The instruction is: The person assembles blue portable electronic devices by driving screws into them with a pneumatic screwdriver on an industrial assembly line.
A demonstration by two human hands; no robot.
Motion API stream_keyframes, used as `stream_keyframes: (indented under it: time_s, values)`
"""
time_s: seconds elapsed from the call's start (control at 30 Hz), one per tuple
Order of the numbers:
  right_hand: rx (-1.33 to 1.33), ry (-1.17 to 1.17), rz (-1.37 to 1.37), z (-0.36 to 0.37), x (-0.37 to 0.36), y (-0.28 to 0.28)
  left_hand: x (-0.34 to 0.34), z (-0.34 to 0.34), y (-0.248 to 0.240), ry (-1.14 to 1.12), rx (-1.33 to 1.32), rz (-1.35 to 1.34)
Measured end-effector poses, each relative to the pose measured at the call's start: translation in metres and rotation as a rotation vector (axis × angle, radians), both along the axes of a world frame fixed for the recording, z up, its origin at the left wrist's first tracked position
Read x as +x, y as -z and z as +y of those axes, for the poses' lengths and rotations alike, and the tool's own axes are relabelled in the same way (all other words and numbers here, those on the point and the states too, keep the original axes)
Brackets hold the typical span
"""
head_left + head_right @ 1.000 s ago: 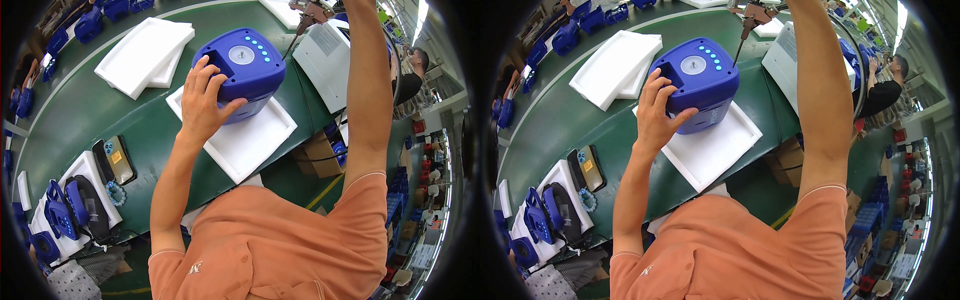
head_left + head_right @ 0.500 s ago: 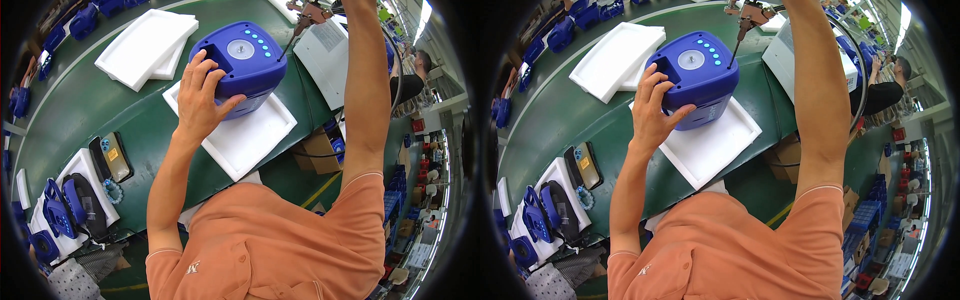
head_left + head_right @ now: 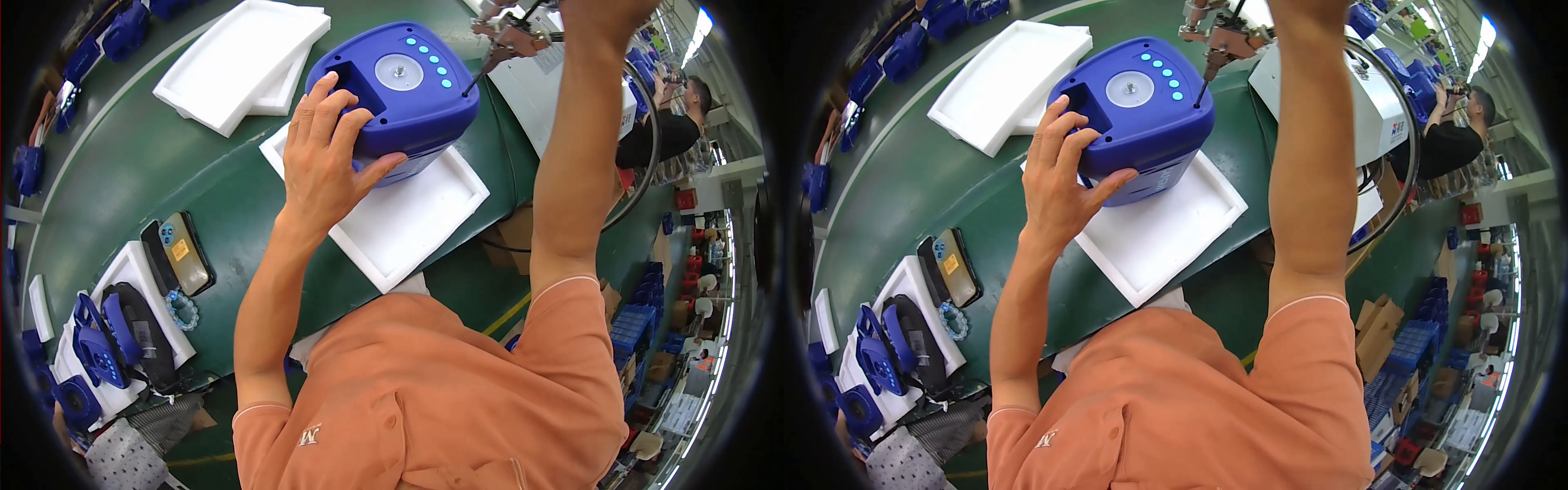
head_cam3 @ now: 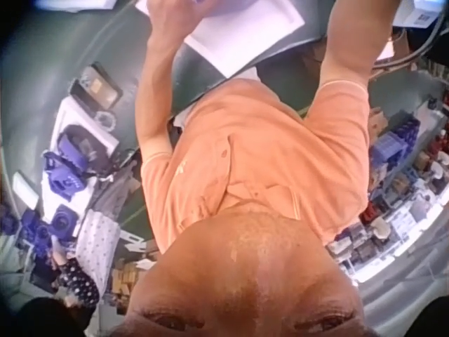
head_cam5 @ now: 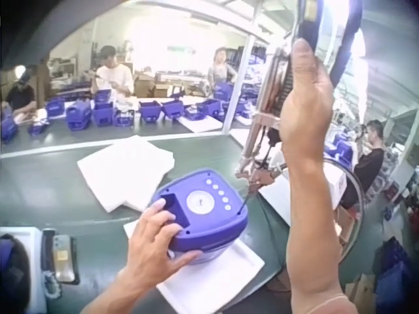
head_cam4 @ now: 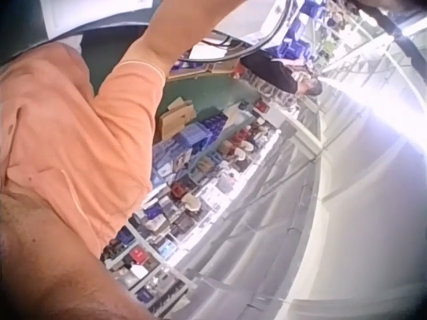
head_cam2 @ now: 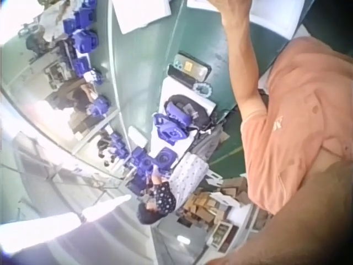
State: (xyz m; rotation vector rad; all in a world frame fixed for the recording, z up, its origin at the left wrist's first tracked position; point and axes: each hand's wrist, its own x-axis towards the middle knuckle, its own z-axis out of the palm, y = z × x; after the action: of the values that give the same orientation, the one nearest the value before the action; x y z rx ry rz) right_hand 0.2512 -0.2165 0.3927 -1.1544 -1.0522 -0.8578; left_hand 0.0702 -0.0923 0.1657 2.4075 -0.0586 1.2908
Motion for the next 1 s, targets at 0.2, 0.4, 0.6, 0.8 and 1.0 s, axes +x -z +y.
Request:
stream_keyframes:
  time_s: [0.2,0.4,0.6,0.8,1.0]
  values:
    - [-0.03,0.494,-0.143,0.011,0.06,-0.019,-0.005,0.01,-0.012,0.015,0.088,0.065]
    - [-0.099,0.144,0.294,0.012,0.059,-0.141,-0.044,0.015,-0.038,0.009,0.174,0.3]
    - [-0.167,0.523,0.16,0.044,0.092,-0.139,-0.088,0.025,-0.033,0.011,0.149,0.569]
    - [-0.402,-0.207,0.089,0.067,0.042,-0.012,-0.138,0.042,0.026,-0.06,0.118,0.406]
    - [-1.047,0.038,0.37,0.163,0.047,0.172,-0.218,0.025,0.02,-0.177,0.125,0.264]
